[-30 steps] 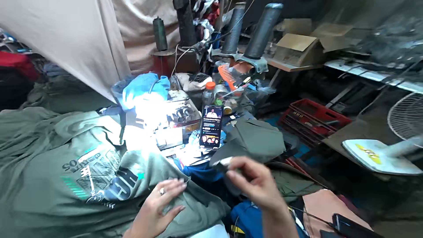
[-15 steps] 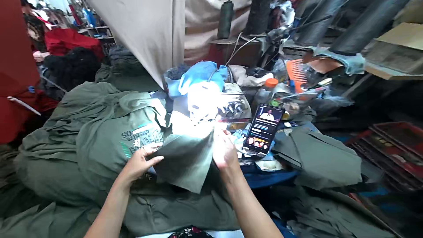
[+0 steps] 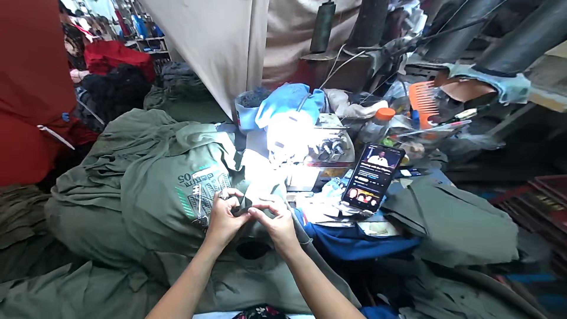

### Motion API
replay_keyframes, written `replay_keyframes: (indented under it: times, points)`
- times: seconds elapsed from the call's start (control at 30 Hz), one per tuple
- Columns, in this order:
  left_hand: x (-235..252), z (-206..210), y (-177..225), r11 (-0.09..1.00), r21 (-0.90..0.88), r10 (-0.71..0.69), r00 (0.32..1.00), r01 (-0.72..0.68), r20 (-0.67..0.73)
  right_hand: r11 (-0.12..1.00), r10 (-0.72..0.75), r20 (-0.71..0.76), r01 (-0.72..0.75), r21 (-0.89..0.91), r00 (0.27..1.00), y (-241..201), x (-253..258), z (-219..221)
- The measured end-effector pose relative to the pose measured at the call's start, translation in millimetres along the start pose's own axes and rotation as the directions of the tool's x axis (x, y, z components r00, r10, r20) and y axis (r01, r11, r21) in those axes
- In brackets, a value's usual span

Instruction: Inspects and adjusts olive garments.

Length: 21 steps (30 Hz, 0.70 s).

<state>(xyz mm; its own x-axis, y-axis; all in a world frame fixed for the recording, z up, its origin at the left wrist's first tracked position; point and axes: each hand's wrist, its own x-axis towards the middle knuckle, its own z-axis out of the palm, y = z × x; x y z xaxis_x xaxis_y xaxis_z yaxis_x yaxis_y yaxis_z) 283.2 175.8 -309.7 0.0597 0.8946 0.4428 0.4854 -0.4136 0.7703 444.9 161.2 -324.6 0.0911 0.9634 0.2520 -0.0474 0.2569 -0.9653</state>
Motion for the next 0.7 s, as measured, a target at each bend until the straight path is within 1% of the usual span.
replay_keyframes:
  times: [0.07,0.17,0.2,0.23,0.27,0.3,0.33,0.37,0.4,0.43,0.5,0.53,0.57,0.63,0.67,0.7]
  points:
    - [-2.6,1.7,-2.1,1.0,-0.001,-0.008,1.0,0.008,-0.003,0.999,0.035,-0.006,-0.034,0.031,0.999,1.4,1.5,4.2]
    - [-4.0,-7.3,-8.6,0.999,-0.035,-0.031,0.999,0.032,0.019,0.999,0.01,-0.062,-0.007,0.038,0.998,4.8,-0.7,-1.0]
    - [-3.8,-10.7,-10.0,0.994,-0.086,-0.059,0.998,0.062,0.03,1.0,0.002,-0.079,0.0,0.023,0.997,6.2,-2.3,-5.7]
    - [-3.8,-13.0,-9.0,0.977,-0.171,-0.119,0.992,0.125,0.045,1.0,0.0,-0.101,0.002,0.012,0.995,8.3,-4.3,-10.2]
    - [-3.8,-14.3,-4.7,0.928,-0.297,-0.214,0.974,0.225,0.068,1.0,0.002,-0.13,0.0,0.012,0.992,10.5,-6.4,-14.2]
    - [-3.5,-14.9,0.1,0.85,-0.416,-0.313,0.945,0.324,0.097,1.0,-0.002,-0.152,0.003,0.005,0.988,12.5,-8.3,-18.1]
    - [-2.9,-14.4,4.1,0.768,-0.499,-0.399,0.909,0.402,0.118,1.0,-0.001,-0.161,0.001,0.002,0.987,13.9,-9.7,-21.6]
    - [-2.4,-12.8,6.8,0.721,-0.524,-0.463,0.878,0.453,0.122,1.0,0.004,-0.159,-0.004,0.002,0.987,14.7,-10.4,-24.0]
    - [-2.2,-11.0,8.5,0.708,-0.505,-0.503,0.855,0.494,0.131,1.0,0.004,-0.151,-0.004,-0.001,0.989,15.0,-10.5,-25.1]
    - [-2.7,-10.4,10.0,0.724,-0.445,-0.507,0.844,0.527,0.175,1.0,-0.005,-0.142,0.003,-0.01,0.99,15.3,-10.1,-25.0]
    - [-5.6,-7.0,10.8,0.784,-0.3,-0.477,0.837,0.543,0.268,0.999,-0.041,-0.119,0.037,-0.035,0.992,16.2,-9.2,-22.7]
    - [-7.3,-3.3,10.2,0.798,-0.281,-0.46,0.84,0.533,0.289,0.998,-0.05,-0.103,0.045,-0.042,0.993,16.1,-8.9,-21.2]
    - [-9.2,0.8,9.3,0.802,-0.293,-0.44,0.847,0.52,0.298,0.998,-0.051,-0.087,0.047,-0.047,0.995,16.3,-8.8,-19.4]
    - [-12.7,5.3,9.8,0.803,-0.332,-0.421,0.865,0.495,0.272,0.997,-0.051,-0.064,0.048,-0.058,0.997,17.7,-8.9,-15.4]
    - [-13.5,5.7,9.8,0.792,-0.359,-0.436,0.869,0.494,0.233,0.998,-0.048,-0.066,0.044,-0.055,0.997,19.0,-9.1,-14.1]
    - [-13.6,4.3,8.5,0.764,-0.395,-0.477,0.859,0.511,0.188,0.998,-0.043,-0.076,0.04,-0.048,0.996,20.6,-9.7,-14.5]
